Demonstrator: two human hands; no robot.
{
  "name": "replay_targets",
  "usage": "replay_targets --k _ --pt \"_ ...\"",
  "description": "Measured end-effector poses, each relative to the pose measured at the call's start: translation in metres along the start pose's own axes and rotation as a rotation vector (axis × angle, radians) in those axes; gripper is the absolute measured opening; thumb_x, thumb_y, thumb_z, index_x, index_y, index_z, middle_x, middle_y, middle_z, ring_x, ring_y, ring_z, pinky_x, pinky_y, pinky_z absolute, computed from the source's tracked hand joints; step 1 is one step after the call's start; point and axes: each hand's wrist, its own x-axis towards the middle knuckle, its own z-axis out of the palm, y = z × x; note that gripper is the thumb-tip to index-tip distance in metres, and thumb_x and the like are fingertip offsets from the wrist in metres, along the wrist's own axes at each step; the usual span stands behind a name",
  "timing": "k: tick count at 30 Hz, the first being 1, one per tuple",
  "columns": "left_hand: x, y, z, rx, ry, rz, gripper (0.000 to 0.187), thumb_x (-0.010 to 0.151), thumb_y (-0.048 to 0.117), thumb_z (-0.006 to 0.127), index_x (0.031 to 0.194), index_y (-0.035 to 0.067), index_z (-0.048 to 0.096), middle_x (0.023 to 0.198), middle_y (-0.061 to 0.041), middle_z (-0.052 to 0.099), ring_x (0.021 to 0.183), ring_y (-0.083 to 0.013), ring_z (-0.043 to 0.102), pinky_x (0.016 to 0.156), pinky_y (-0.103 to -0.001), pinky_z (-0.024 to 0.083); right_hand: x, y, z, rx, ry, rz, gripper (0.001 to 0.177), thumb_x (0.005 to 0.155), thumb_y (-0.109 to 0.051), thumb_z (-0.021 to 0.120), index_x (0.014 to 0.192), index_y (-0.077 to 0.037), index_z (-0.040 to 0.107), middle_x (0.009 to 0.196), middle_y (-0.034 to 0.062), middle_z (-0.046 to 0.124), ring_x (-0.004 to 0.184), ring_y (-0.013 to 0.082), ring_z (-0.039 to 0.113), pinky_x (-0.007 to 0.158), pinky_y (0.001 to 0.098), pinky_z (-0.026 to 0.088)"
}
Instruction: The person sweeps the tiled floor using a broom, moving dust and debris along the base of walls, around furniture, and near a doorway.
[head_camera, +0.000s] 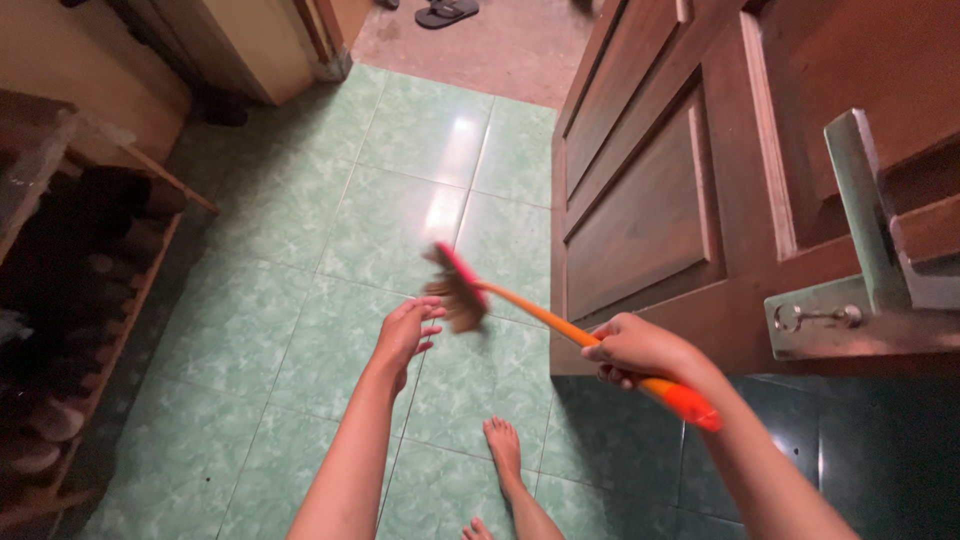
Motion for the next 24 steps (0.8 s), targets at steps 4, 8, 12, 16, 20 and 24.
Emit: replay_targets --k 4,8,12,16,20,24 --pt "0.019 0.003 0.013 0.032 -0.004 -0.035 0.037 0.095 0.025 0.05 0.127 0.018 0.068 0.124 -0.001 0.075 0.099 -0.0166 0.066 0.089 -0.037 0.049 0.045 -0.006 -0.003 -0.122 0.187 -0.082 0.024 0.088 -0.011 0.066 0.087 0.013 0.067 0.059 0.0158 0.063 0.047 0.0239 0.061 0.045 0.0374 0.048" --pt "0.047 0.023 0.026 0.027 -0.011 -0.053 0.038 0.095 0.025 0.051 0.127 0.018 0.068 0.124 -0.002 0.075 0.1 -0.0164 0.066 0.09 -0.037 0.049 0.108 -0.052 -0.022 -0.168 0.428 -0.023 0.018 0.082 -0.001 0.055 0.081 0.013 0.067 0.063 0.0193 0.066 0.056 0.0291 0.068 0.053 0.0427 0.052" --pt "0.078 0.055 0.034 0.054 -0.015 -0.068 0.039 0.094 0.023 0.05 0.128 0.019 0.068 0.125 -0.001 0.075 0.102 -0.0159 0.066 0.092 -0.037 0.049 0.17 -0.105 -0.046 -0.243 0.489 -0.035 0.018 0.082 -0.002 0.058 0.083 0.013 0.069 0.067 0.021 0.069 0.063 0.0319 0.073 0.059 0.0433 0.055" --pt "0.111 0.084 0.042 0.058 -0.005 -0.068 0.038 0.094 0.024 0.05 0.128 0.018 0.068 0.125 -0.002 0.075 0.102 -0.016 0.066 0.093 -0.037 0.049 0.227 -0.153 -0.065 -0.22 0.521 -0.077 0.019 0.082 -0.002 0.06 0.088 0.013 0.07 0.073 0.0222 0.071 0.066 0.0312 0.074 0.061 0.0415 0.057" --pt "0.137 0.103 0.047 0.046 -0.012 -0.074 0.038 0.094 0.023 0.05 0.127 0.018 0.068 0.125 -0.001 0.074 0.103 -0.0156 0.066 0.091 -0.036 0.048 0.278 -0.176 -0.079 -0.106 0.57 -0.053 0.019 0.083 -0.002 0.063 0.095 0.013 0.066 0.084 0.0239 0.073 0.068 0.033 0.075 0.062 0.0442 0.06" --pt "0.152 0.117 0.047 0.046 0.001 -0.075 0.037 0.094 0.023 0.052 0.126 0.017 0.068 0.124 -0.001 0.075 0.104 -0.0149 0.066 0.089 -0.034 0.048 0.338 -0.179 -0.101 -0.155 0.633 -0.117 0.023 0.083 -0.003 0.064 0.1 0.013 0.069 0.088 0.0255 0.073 0.073 0.0339 0.075 0.065 0.0442 0.061"
